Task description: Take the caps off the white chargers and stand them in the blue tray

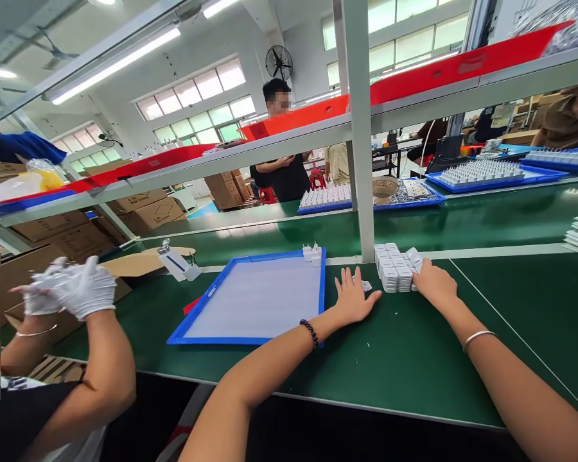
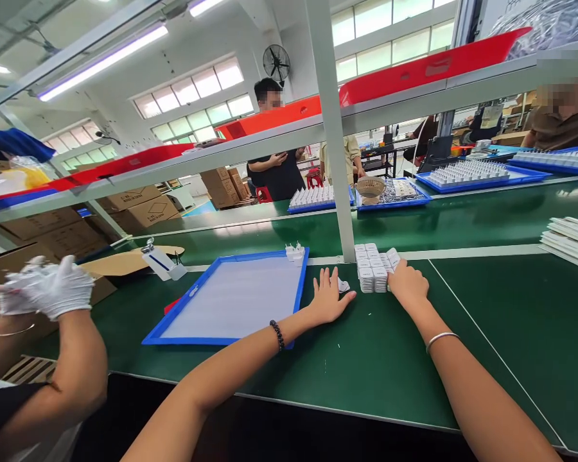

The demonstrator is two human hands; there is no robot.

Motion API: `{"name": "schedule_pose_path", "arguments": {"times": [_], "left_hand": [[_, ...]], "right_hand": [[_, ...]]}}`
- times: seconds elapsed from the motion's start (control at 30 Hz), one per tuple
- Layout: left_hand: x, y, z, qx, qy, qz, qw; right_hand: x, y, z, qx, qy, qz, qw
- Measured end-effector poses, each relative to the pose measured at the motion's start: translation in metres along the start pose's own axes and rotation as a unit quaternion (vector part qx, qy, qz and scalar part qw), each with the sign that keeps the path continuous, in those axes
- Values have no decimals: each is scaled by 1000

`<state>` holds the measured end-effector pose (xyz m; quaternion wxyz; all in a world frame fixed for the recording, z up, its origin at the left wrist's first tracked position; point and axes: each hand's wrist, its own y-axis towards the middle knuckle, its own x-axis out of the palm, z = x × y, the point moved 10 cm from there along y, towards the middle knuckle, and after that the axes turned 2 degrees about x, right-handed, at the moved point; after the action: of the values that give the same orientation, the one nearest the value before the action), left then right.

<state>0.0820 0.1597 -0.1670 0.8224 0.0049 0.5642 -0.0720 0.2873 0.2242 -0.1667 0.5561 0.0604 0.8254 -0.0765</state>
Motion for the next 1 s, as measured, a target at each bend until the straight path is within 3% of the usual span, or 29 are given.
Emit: {"name": "schedule_pose_path", "arguments": {"times": [0.17,0.33,0.47,0.53,0.6,0.7,0.8,0.87,0.93,1.0], "left_hand": [[-24,-26,17,39,-18,-5,999],[-67,-27,-1,71,-71,79,992],[-77,-19,-21,95,-115,88,985],[-82,-23,-19,130,-139,105,976],[-88,-34,-8,191,-161,131,959],[-91,-49,7,255,-192,142,937],[-78,-48,9,248,-232,91,936],[-69,-47,9,247,-235,63,938],[-62,-46,9,253,-207,55,944],[-59,-46,11,261,-180,53,947]], "right_hand": [[-5,-8,-12,-25,-5,43,999],[-16,-8,-10,-37,27,57,997],[-56,-10,7,-4,112,140,984],[-76,-18,7,-17,172,191,966],[-80,-29,-5,-55,232,191,952],[-56,-50,-42,-140,358,81,920],[-19,-80,-90,-224,495,-110,832],[-1,-97,-110,-245,531,-201,786],[8,-104,-118,-245,543,-238,767],[14,-103,-118,-236,541,-250,767]]}}
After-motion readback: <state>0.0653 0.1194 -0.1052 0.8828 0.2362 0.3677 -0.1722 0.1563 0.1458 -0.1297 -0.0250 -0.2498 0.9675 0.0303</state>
